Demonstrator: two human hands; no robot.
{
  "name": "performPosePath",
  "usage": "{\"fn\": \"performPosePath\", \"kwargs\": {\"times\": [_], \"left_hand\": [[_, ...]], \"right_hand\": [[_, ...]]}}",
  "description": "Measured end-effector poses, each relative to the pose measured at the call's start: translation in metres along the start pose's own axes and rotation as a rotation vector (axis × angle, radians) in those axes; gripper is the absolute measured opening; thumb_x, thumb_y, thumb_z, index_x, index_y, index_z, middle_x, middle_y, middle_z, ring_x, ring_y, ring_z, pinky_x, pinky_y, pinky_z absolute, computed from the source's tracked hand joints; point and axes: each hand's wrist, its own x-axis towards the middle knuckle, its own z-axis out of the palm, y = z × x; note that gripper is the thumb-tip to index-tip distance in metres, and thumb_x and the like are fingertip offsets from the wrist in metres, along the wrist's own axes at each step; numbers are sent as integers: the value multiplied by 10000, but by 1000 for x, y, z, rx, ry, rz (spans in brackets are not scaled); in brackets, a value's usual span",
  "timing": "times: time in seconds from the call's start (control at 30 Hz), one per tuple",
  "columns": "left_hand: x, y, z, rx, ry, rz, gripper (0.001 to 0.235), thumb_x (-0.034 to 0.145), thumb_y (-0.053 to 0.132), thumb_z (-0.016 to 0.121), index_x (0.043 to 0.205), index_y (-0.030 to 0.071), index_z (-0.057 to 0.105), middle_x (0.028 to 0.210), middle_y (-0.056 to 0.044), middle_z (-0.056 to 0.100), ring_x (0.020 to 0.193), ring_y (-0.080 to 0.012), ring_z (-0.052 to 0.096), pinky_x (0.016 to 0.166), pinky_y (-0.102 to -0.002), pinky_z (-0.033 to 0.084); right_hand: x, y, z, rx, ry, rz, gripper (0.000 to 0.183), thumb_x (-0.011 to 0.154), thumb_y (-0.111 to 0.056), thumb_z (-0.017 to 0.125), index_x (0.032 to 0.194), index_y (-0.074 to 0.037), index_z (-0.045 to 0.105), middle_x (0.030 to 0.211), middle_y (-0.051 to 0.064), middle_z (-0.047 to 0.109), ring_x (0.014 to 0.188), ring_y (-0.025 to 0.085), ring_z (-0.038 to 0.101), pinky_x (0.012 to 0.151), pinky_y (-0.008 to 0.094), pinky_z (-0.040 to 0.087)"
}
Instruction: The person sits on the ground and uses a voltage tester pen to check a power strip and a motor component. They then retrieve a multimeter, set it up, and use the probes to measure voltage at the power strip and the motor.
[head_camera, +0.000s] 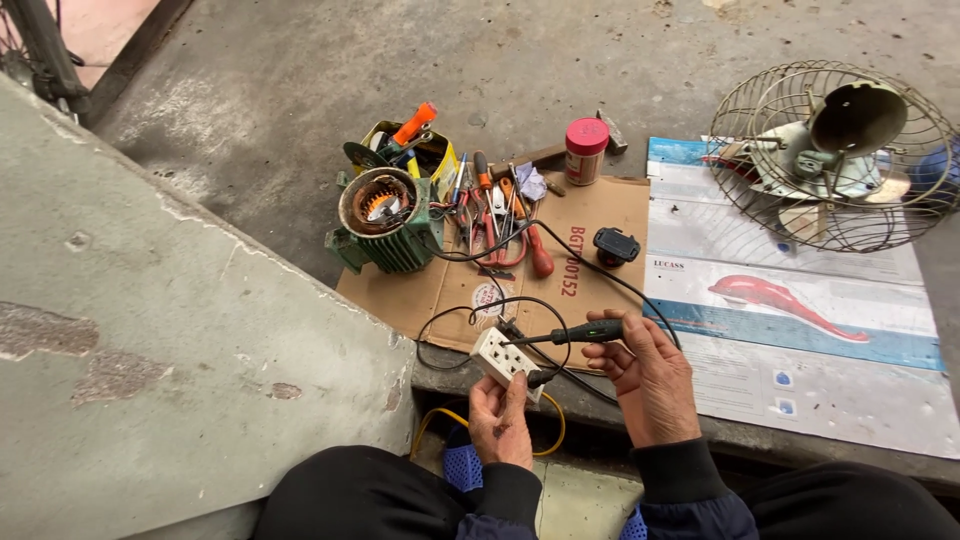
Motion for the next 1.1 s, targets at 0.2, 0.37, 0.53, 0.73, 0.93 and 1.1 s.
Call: {"fn": "performPosePath", "kwargs": {"times": [0.2, 0.37, 0.53, 0.73, 0.93, 1.1], "left_hand": [[-5, 8, 2, 27, 20, -15, 562, 889, 215, 839, 1404, 52, 685, 1390, -173, 833, 1298, -274, 785, 1108, -399, 624], [-4, 7, 3, -13, 40, 3, 563, 868, 194, 853, 1386, 44, 691, 1374, -190, 838, 1281, -274, 790, 1102, -390, 621], [-6, 9, 2, -15, 31, 11, 557, 879, 202, 847, 1391, 56, 684, 1395, -180, 835, 1303, -276, 788, 1118, -389, 617], [-4, 3, 1, -5, 20, 32, 501, 893, 197, 841, 1352, 58, 693, 1353, -177, 847, 1265, -271, 801, 1092, -392, 633], [-5, 5, 1, -1, 28, 36, 502, 896, 221, 844, 1345, 63, 687, 1353, -173, 849, 1273, -264, 801, 1102, -388, 627], [-6, 6, 1, 38, 34, 51, 471, 900, 236, 842, 1316, 76, 691, 1324, -165, 860, 1247, -255, 815, 1072, -381, 650]], "right_hand": [[1, 2, -3, 23, 15, 24, 329, 1082, -280, 651, 1221, 11, 715, 1294, 255, 806, 809, 284, 757, 711, 337, 610], [-1, 0, -2, -22, -17, -8, 318, 1099, -254, 621, 1210, 28, 716, 1303, 262, 807, 794, 288, 751, 711, 340, 600], [-5, -5, -3, -84, -78, -44, 336, 1109, -229, 585, 1239, 49, 723, 1350, 266, 804, 823, 301, 773, 736, 343, 605], [-2, -3, -7, -90, -79, -40, 354, 1115, -248, 581, 1256, 48, 716, 1351, 260, 793, 831, 295, 763, 738, 353, 612], [1, 2, -6, -87, -69, -46, 361, 1121, -247, 576, 1277, 49, 710, 1355, 252, 785, 837, 292, 756, 763, 355, 623], [1, 3, -6, -81, -80, -56, 351, 1142, -250, 557, 1259, 45, 708, 1351, 255, 783, 846, 284, 758, 763, 342, 619]]}}
